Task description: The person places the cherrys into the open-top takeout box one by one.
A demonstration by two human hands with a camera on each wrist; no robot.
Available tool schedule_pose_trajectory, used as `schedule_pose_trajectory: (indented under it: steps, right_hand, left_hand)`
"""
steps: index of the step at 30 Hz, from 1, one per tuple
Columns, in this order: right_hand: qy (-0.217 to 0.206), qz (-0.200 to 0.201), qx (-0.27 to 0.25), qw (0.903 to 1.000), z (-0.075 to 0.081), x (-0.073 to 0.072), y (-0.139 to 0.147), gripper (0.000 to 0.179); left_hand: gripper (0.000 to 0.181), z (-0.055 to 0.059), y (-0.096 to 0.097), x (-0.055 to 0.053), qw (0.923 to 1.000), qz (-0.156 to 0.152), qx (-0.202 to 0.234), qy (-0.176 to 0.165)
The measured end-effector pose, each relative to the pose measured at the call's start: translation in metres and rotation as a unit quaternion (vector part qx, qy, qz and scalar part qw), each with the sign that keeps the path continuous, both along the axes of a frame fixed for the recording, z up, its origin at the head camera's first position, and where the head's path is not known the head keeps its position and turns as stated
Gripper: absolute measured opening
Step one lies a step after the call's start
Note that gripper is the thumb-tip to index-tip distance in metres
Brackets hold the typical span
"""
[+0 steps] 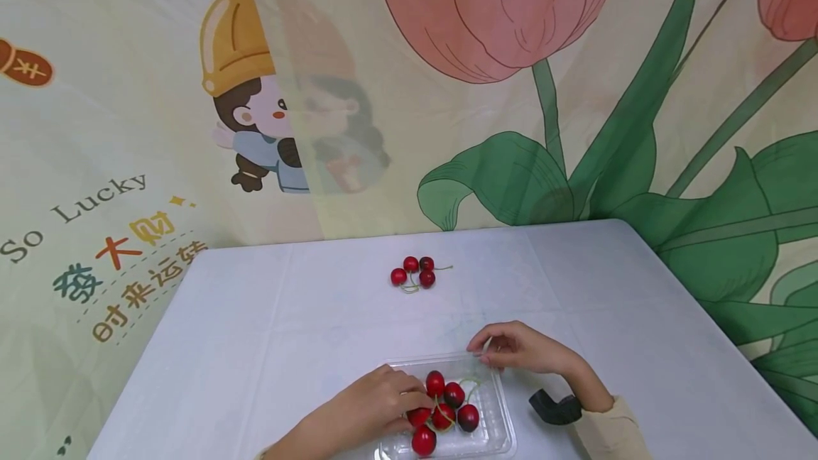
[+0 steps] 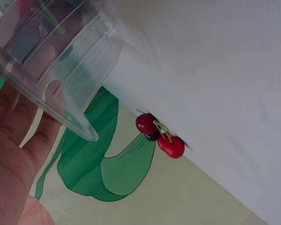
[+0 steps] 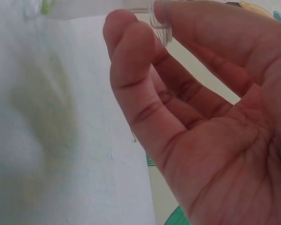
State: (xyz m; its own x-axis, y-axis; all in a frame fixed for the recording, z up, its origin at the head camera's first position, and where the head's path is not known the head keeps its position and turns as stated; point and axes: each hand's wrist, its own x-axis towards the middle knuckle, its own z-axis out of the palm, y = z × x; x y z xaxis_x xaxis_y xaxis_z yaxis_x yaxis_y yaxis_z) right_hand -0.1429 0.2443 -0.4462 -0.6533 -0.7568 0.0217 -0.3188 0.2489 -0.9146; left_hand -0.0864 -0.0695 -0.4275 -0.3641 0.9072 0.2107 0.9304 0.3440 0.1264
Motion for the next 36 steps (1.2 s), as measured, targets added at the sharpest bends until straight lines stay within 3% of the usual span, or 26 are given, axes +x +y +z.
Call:
schedule_pose_trajectory:
  steps: [4, 9, 15, 17, 20, 22, 25, 30, 34, 36]
  right_hand:
    - [0.004, 0.003, -0.002, 1.0, 0.0, 0.0, 0.0, 0.024]
    - [0.005, 0.007, -0.004, 1.0, 0.001, 0.0, 0.001, 0.024]
    - [0.001, 0.005, -0.001, 1.0, 0.001, 0.0, 0.001, 0.025]
    - [-0.001, 0.004, 0.0, 1.0, 0.001, 0.0, 0.001, 0.025]
    - [-0.005, 0.005, 0.0, 1.0, 0.0, -0.001, 0.001, 0.025]
    - [-0.005, 0.006, -0.001, 1.0, 0.0, -0.001, 0.001, 0.025]
    - [-0.004, 0.007, -0.001, 1.0, 0.0, -0.002, 0.001, 0.025]
    - [-0.001, 0.01, -0.005, 0.9999, -0.001, -0.002, 0.0, 0.025]
    - [-0.006, 0.009, -0.005, 0.9999, 0.0, -0.002, 0.0, 0.026]
    - [-0.004, 0.005, -0.003, 1.0, 0.001, -0.001, 0.002, 0.026]
  left_hand:
    - [0.033, -0.004, -0.001, 0.001, 0.9998, 0.002, -0.006, 0.018]
    - [0.032, -0.004, -0.002, -0.001, 0.9998, 0.005, -0.013, 0.015]
    - [0.032, -0.002, -0.004, -0.01, 0.9995, -0.009, 0.02, 0.022]
    - [0.031, 0.0, -0.005, -0.014, 0.9992, -0.008, 0.039, 0.0]
    - [0.028, 0.007, -0.009, -0.022, 0.9952, 0.019, 0.065, -0.071]
    - [0.027, 0.014, -0.013, -0.03, 0.9872, 0.055, 0.086, -0.123]
    - [0.027, 0.023, -0.019, -0.047, 0.9727, 0.109, 0.124, -0.164]
    - [0.033, 0.023, -0.028, -0.083, 0.9578, 0.163, 0.165, -0.17]
    - [0.038, 0.016, -0.03, -0.109, 0.9523, 0.196, 0.148, -0.181]
    - [0.04, 0.013, -0.027, -0.121, 0.9536, 0.208, 0.121, -0.181]
